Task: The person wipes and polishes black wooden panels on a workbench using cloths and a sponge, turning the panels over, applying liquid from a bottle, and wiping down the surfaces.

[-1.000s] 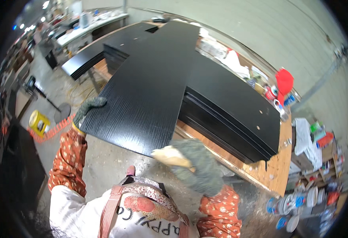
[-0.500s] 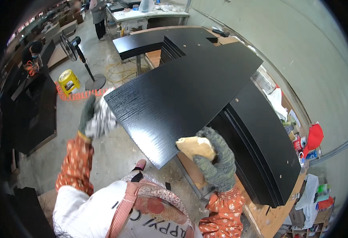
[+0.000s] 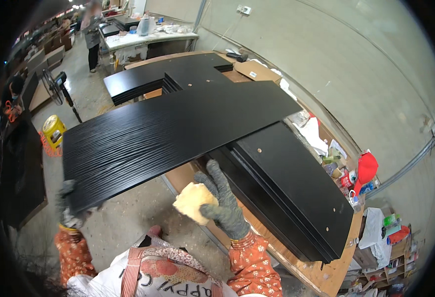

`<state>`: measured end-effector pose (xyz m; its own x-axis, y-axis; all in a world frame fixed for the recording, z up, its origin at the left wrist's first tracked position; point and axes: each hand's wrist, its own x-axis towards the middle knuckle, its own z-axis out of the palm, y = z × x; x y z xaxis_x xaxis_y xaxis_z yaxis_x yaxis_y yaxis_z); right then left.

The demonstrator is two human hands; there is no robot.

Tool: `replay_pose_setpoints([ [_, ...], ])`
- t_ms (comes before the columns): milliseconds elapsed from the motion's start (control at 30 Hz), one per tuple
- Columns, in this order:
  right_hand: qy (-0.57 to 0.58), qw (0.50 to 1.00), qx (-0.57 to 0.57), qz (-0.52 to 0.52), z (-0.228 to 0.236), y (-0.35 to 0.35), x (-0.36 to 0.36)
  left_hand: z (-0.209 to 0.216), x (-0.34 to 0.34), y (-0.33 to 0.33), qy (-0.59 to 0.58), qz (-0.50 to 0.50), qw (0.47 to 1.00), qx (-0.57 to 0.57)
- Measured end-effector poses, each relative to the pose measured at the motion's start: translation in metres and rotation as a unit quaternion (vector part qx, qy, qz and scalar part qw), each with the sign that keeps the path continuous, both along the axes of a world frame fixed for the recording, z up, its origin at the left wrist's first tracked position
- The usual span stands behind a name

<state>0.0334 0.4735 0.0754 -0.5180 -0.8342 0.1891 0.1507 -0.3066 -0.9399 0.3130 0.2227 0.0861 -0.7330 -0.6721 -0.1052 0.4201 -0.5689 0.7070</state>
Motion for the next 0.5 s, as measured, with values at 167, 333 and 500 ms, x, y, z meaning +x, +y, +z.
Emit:
replay_pose_setpoints([
  [167, -0.183, 0.978, -0.097, 0.006, 0.005, -0.058, -0.032, -0.024, 0.06, -0.119, 0.039, 0.165, 0.986, 0.005],
  [333, -0.175, 0.976, -0.116, -0.061, 0.008, -0.098, -0.021, -0.04, 0.027, -0.254, 0.005, 0.065, 0.995, -0.079],
  [500, -0.153, 0.958, -0.124, -0.21, 0.011, -0.112, 0.006, -0.033, -0.08, -0.346, 0.034, -0.062, 0.989, -0.131],
])
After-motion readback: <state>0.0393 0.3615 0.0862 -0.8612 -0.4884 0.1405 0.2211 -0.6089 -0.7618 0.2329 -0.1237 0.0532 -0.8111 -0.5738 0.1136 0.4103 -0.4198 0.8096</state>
